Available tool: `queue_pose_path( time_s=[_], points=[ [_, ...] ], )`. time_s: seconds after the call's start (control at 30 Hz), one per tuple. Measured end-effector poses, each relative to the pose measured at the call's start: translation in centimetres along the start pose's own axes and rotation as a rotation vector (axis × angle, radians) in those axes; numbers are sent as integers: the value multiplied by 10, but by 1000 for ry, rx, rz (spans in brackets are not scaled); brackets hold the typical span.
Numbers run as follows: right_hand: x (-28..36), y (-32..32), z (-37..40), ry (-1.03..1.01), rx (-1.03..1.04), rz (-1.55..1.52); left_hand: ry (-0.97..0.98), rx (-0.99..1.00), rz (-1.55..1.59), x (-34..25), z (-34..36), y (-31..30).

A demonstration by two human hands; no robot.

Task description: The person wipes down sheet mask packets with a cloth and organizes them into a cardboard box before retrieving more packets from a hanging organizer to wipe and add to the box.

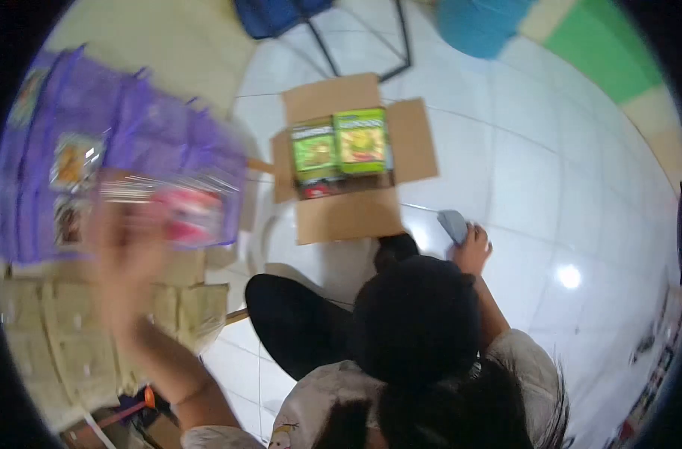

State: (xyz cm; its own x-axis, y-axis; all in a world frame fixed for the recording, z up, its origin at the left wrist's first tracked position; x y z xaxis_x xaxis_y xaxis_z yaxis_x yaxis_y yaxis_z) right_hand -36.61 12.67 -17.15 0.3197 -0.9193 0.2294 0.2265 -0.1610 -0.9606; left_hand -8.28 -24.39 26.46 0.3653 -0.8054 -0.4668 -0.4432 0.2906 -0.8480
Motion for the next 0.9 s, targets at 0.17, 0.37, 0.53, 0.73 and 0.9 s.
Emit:
queue_pose_path(
  time_s=[0.17,0.37,0.53,0.73,0.9],
  points=[
    [32,-72,10,-275,197,-757,121,406,423,4,32,298],
    [36,-53,-14,7,847,-1147,-271,524,978,-30,31,449],
    [35,-58,-60,124,849,-1053,-795,213,1623,-58,35,488],
    [21,-55,-100,-190,177,-366,-883,-96,1972,-35,48,548],
    [3,-16,-128,110,383,-495,-1104,-92,1480,-12,71,579]
  ],
)
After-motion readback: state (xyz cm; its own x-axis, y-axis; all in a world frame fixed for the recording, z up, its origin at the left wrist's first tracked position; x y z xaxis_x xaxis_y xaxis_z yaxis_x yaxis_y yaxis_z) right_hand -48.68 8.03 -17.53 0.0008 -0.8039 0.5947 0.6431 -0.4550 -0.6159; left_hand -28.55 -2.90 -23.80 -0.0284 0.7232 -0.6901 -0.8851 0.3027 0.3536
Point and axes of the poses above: each hand's wrist, its own z-axis away from the middle knuckle, its own y-axis out of the palm, x = y × z, the point moved 2 cm from there along -z, towards the middle knuckle, and after that the axes turned 9 degrees about y, right-handed, at the moved point
